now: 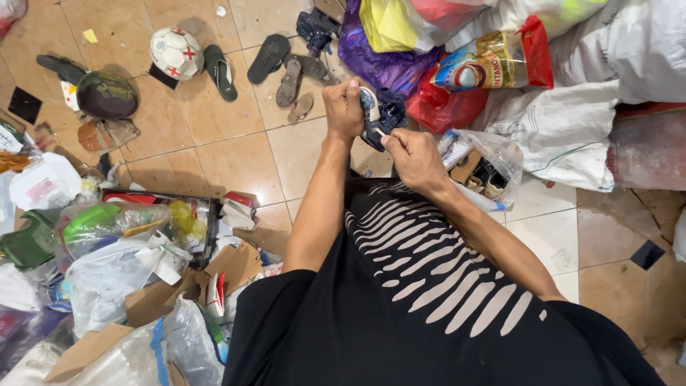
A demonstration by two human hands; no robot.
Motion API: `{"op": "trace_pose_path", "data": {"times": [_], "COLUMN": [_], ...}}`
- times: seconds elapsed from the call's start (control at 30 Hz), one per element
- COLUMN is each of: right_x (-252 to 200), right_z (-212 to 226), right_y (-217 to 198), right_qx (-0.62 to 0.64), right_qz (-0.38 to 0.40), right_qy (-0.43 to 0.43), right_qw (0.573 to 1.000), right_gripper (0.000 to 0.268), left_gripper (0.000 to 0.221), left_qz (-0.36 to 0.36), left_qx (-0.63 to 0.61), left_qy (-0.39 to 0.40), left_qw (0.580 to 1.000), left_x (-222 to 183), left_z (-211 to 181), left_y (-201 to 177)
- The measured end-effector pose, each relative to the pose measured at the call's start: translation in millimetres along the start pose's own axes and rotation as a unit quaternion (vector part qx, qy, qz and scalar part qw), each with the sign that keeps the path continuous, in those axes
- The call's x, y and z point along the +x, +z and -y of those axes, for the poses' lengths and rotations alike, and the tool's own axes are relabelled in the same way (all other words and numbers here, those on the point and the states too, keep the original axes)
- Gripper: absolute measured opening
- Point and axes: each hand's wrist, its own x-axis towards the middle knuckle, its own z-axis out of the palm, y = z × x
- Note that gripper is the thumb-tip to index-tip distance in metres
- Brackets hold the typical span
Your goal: The person picks up a brown handbag and rummages through it, pulling out a black cloth item. They then handle a blue sneaker, removing a small green object and a string from inside it. Finally, the person picks up and examines a pair of grey sandals.
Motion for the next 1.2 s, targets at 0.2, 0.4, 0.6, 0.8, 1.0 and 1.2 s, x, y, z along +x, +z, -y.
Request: {"op": "trace_pose_path", "data": {"times": [0.2,0.4,0.6,0.8,1.0,1.2], "right_x": [3.2,10.0,13.1,10.5,20.4,27.6], "right_z": [10.7,5.1,22.9,29.3,17.5,5.3], "right_y": [12.6,19.1,41.9,55.9,39.1,28.0], "right_qx": [-0.008,-0.066,-0.072,-0.041,-0.074,0.083], "right_qz": [0.007,0.061,0.040,0.077,0.146,0.205], "right_qy": [0.014,0.057,-0.030,0.042,0.130,0.064], "right_qw": [1.000,0.994,0.996,0.995,0.978,0.973], "right_gripper": [0.035,0.038,0.038,0.040,0.037,0.030], "left_gripper": [0.045,0.044,0.048,0.056,0.051,0.053], "left_qz": [-0.062,-0.099,-0.138,-0.143,-0.133,-0.117], "left_qx": [-0.036,0.021,0.107,0.105,0.160,0.155], "left_qy": [-0.079,-0.133,-0.225,-0.330,-0.264,-0.248], "left_qw": [0.994,0.986,0.959,0.927,0.942,0.949], "left_x": [-0.9,-0.3,12.5,9.1,15.4,23.5], "left_z": [32.5,82.3,59.1,67.4,44.7,-2.8], "left_y": [-14.0,-40.0,-67.9,-88.3,-104.3,-111.7]}}
